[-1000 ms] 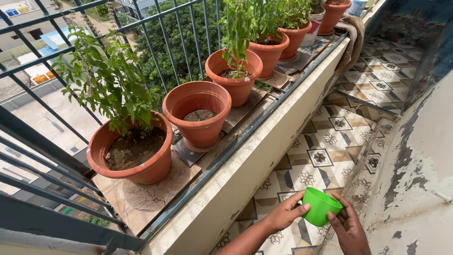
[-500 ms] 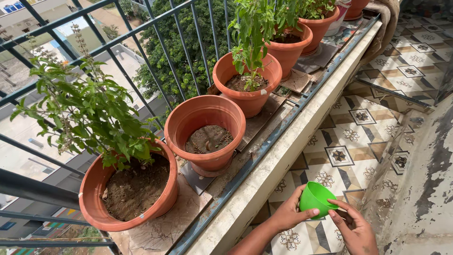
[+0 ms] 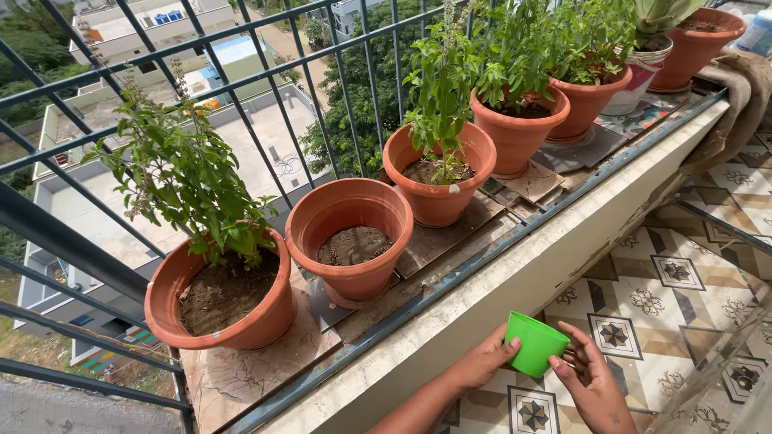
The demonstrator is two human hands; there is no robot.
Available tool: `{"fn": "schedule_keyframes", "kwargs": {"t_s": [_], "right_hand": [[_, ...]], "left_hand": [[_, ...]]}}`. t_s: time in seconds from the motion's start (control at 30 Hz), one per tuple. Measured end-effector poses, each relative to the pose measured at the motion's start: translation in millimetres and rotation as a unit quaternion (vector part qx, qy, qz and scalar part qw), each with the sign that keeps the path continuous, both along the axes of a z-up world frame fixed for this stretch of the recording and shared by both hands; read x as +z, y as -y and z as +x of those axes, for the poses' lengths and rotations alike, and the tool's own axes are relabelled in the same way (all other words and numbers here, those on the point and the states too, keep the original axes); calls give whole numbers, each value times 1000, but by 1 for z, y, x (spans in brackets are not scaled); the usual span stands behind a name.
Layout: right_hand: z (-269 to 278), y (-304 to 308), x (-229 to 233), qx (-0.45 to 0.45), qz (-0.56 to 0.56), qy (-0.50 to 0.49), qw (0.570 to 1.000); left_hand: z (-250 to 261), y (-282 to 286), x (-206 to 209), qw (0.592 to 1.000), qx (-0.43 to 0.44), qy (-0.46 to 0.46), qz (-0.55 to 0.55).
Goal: The person wipes a balcony railing and ledge by hand using a piece of white cloth after moving several small items aside.
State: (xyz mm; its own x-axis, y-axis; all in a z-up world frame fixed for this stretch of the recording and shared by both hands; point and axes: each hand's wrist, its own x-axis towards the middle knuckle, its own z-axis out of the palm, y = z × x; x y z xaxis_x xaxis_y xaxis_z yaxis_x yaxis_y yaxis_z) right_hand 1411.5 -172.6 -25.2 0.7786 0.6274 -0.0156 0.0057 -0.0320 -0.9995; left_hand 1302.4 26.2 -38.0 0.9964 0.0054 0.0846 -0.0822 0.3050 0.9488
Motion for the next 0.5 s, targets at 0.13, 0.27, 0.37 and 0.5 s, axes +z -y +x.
{"fn": "schedule_keyframes", "kwargs": {"t_s": [0.13, 0.27, 0.37, 0.5], "right_hand": [[44, 27, -9, 31, 68, -9, 997], [77, 47, -17, 5, 33, 11, 999], [86, 57, -10, -33, -20, 17, 999], [89, 62, 1, -58, -67, 51, 995]], "left_hand": [[29, 26, 12, 994, 41, -20, 98], [59, 62, -4, 993, 96, 16, 66], [72, 82, -9, 985, 157, 4, 64], [81, 104, -5, 974, 211, 33, 76]]}}
